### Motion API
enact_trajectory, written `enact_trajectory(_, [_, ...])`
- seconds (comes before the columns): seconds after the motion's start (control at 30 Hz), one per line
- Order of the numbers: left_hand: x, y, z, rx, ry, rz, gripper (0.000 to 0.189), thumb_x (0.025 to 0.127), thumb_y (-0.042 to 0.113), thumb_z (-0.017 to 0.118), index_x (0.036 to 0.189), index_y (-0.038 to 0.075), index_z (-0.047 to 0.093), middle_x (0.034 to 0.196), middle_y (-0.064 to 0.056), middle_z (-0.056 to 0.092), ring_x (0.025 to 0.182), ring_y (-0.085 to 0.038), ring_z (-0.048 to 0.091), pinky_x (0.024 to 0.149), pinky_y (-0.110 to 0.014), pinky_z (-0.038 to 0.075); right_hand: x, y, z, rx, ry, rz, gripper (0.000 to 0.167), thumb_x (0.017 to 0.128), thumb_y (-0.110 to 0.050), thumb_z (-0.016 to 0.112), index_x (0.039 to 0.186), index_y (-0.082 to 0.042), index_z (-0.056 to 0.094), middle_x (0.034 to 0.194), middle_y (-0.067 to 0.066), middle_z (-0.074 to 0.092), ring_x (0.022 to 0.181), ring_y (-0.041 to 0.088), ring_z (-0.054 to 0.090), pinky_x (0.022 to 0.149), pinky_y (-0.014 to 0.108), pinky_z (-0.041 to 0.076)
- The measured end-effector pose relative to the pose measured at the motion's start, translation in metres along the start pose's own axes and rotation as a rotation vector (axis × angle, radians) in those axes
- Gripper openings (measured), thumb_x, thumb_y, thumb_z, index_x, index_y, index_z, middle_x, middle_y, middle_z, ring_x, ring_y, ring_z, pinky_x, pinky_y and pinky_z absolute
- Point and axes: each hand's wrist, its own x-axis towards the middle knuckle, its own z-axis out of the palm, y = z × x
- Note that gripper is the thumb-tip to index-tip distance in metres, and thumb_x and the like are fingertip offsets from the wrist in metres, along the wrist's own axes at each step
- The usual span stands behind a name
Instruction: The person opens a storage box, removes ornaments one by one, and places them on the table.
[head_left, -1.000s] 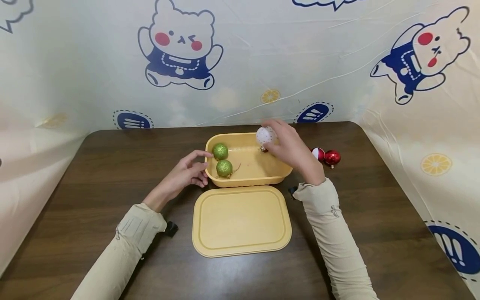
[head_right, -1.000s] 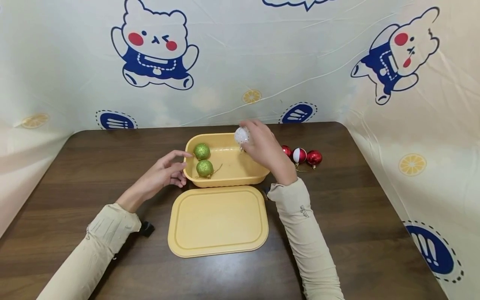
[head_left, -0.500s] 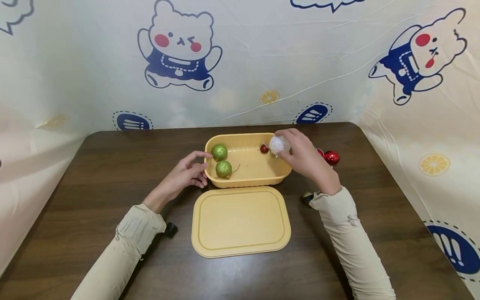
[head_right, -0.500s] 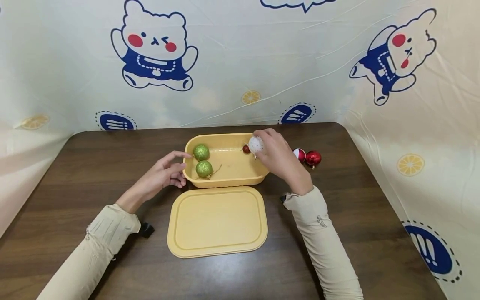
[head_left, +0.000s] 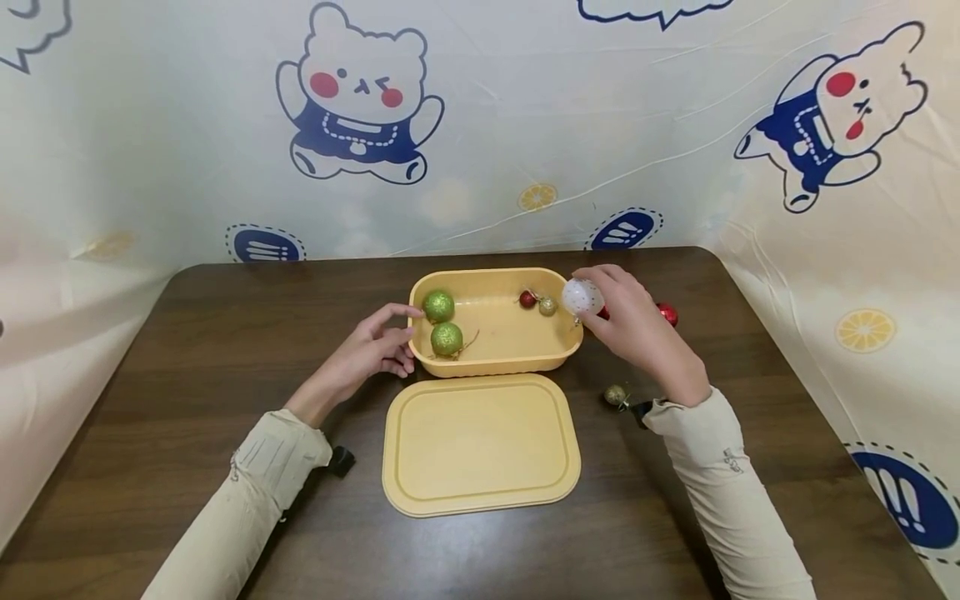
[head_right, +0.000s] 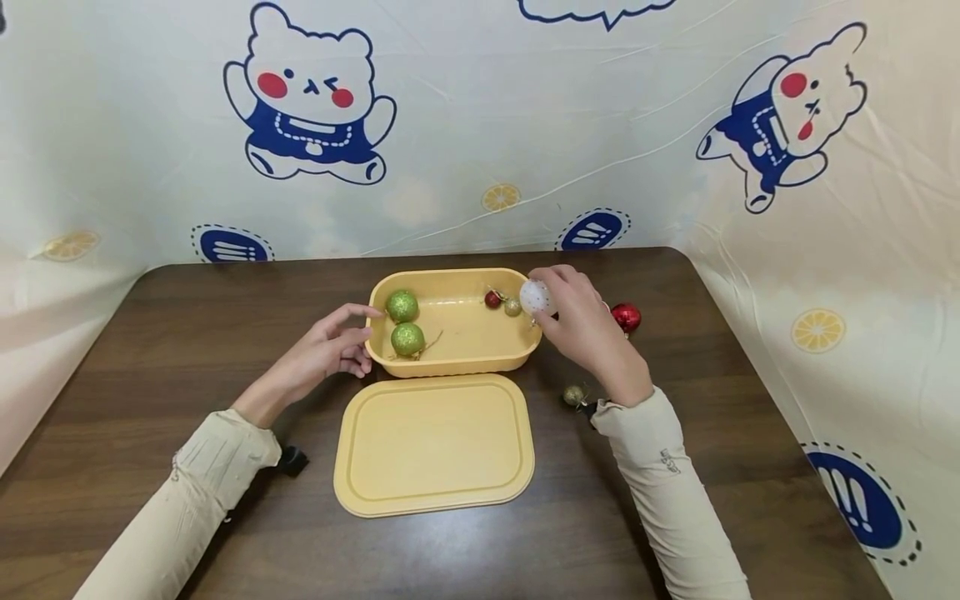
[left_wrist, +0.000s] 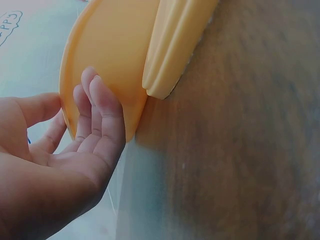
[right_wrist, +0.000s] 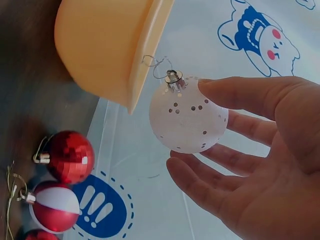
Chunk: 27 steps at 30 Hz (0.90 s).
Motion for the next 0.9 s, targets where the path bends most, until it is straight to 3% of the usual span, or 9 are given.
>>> enact_trajectory(0.2, [0.000, 0.000, 0.001, -0.004, -0.004, -0.003, 0.043, 0.105, 0.026, 0.052, 0.145, 0.012, 0.041, 0.088, -0.019, 0.059, 0.073, -0.024, 0.064, 0.069, -0.039, 0.059, -0.008, 0.009, -0.005, -0.022, 0.023, -0.040, 0.046, 0.091, -0.007, 0.072, 0.133, 0.001, 0.056, 0.134, 0.022, 0.053, 0.122, 0.038, 0.050, 0.104, 0.056, 0.042])
enact_trajectory(0.5, [0.001, -0.001, 0.000, -0.013, -0.007, -0.002, 0.044, 0.105, 0.027, 0.052, 0.145, 0.013, 0.040, 0.089, -0.019, 0.059, 0.073, -0.024, 0.064, 0.069, -0.039, 0.059, -0.013, 0.019, -0.016, -0.026, 0.074, -0.028, 0.043, 0.090, -0.005, 0.072, 0.130, 0.000, 0.058, 0.132, 0.022, 0.054, 0.121, 0.039, 0.049, 0.103, 0.056, 0.039])
enact_trajectory(0.9, [0.002, -0.004, -0.001, -0.016, -0.014, 0.001, 0.048, 0.104, 0.029, 0.054, 0.146, 0.011, 0.038, 0.088, -0.019, 0.059, 0.074, -0.026, 0.063, 0.069, -0.039, 0.059, -0.016, 0.029, -0.023, -0.006, 0.033, 0.020, 0.046, 0.089, -0.005, 0.073, 0.131, 0.001, 0.057, 0.135, 0.022, 0.052, 0.123, 0.038, 0.050, 0.103, 0.057, 0.043])
